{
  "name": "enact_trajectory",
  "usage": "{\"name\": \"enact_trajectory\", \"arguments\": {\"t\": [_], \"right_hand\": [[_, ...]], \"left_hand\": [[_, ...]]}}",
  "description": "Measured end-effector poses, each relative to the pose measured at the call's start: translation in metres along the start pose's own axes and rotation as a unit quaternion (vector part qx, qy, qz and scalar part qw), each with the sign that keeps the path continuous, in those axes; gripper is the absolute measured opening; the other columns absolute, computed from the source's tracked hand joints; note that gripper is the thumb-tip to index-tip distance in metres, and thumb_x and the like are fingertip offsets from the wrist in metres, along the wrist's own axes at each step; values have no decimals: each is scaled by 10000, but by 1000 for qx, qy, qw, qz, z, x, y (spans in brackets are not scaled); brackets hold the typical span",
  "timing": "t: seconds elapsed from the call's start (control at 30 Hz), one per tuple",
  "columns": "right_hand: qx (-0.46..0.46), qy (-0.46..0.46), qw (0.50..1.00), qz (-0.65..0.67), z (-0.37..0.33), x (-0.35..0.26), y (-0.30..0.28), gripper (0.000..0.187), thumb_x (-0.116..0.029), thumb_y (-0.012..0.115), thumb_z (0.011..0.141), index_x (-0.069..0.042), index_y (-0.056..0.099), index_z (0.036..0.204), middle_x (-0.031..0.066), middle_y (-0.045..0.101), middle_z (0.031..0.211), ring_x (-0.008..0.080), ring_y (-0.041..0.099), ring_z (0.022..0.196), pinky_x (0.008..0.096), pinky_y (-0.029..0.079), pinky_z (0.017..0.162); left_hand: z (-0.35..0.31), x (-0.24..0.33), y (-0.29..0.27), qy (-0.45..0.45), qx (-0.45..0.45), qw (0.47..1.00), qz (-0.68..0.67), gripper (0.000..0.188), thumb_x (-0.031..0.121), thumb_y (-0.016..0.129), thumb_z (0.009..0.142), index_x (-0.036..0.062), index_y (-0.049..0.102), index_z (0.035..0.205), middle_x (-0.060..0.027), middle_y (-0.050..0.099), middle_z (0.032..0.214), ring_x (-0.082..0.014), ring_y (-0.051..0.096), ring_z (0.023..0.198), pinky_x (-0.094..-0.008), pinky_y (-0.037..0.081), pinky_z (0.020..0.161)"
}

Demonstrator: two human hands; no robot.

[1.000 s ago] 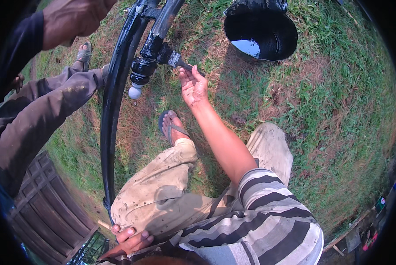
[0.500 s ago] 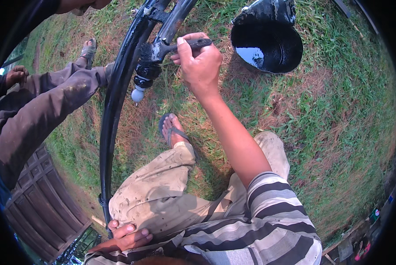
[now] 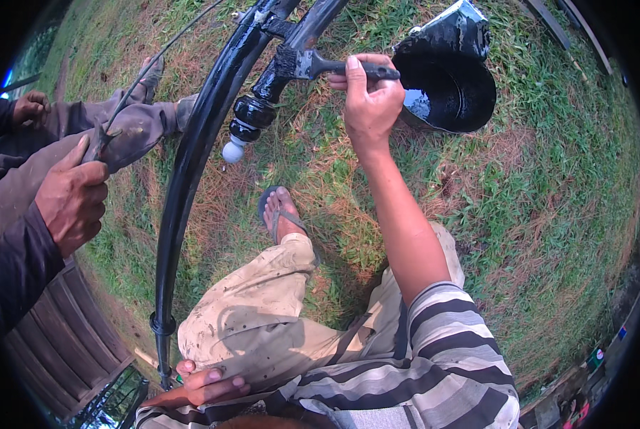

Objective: The person sits on the grass and paints a black metal railing with black paint using a brush. They repeatedly dip the brush into a paint can and apply the paint to the railing's surface and joints.

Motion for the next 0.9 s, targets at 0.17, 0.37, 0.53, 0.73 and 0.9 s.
{"name": "enact_trajectory", "arguments": {"t": [0.17, 0.37, 0.53, 0.73, 0.9], "right_hand": [[161, 188, 942, 228, -81, 48, -30, 235, -128, 635, 1061, 51, 549, 1186, 216, 707, 1057, 276, 777, 905, 338, 680, 794], [172, 321, 861, 356, -117, 119, -32, 277, -180, 674, 1047, 23, 588, 1215, 165, 696, 1109, 259, 746, 1005, 332, 661, 905], [192, 350, 842, 364, -137, 137, -42, 288, -179, 667, 1051, 31, 587, 1232, 166, 695, 1105, 257, 734, 1038, 328, 653, 932], [114, 398, 809, 418, -106, 173, 23, 327, -179, 688, 1036, 47, 603, 1255, 161, 713, 1101, 230, 736, 1028, 317, 649, 933], [55, 399, 772, 491, -99, 202, 32, 319, -208, 717, 1016, 32, 634, 1209, 110, 703, 1056, 205, 718, 986, 297, 643, 912]], "left_hand": [[0, 0, -3, -2, 7, 1000, -4, 311, 310, 673, 877, 333, 800, 1160, 163, 731, 1217, -85, 544, 1243, -425, 292, 1159], [10, -8, -8, -21, -28, 999, -21, 258, 340, 667, 892, 314, 780, 1122, 148, 719, 1154, -86, 557, 1182, -408, 322, 1100], [62, -85, -43, -260, -135, 946, -143, 199, 396, 660, 910, 282, 748, 1048, 117, 699, 1045, -99, 575, 1075, -389, 368, 1002], [117, -197, -56, -686, -73, 421, -588, 230, 464, 651, 932, 243, 709, 958, 80, 675, 915, -114, 596, 946, -366, 423, 884], [132, -209, -50, -697, -61, 340, -628, 318, 520, 644, 950, 210, 676, 884, 50, 655, 806, -126, 614, 840, -347, 470, 786]]}}
Point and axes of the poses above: each hand's wrist, its own z-axis towards the middle knuckle, its own y-axis out of the palm, x = y × z, the point moved 6 cm from there along z, towards the middle knuckle
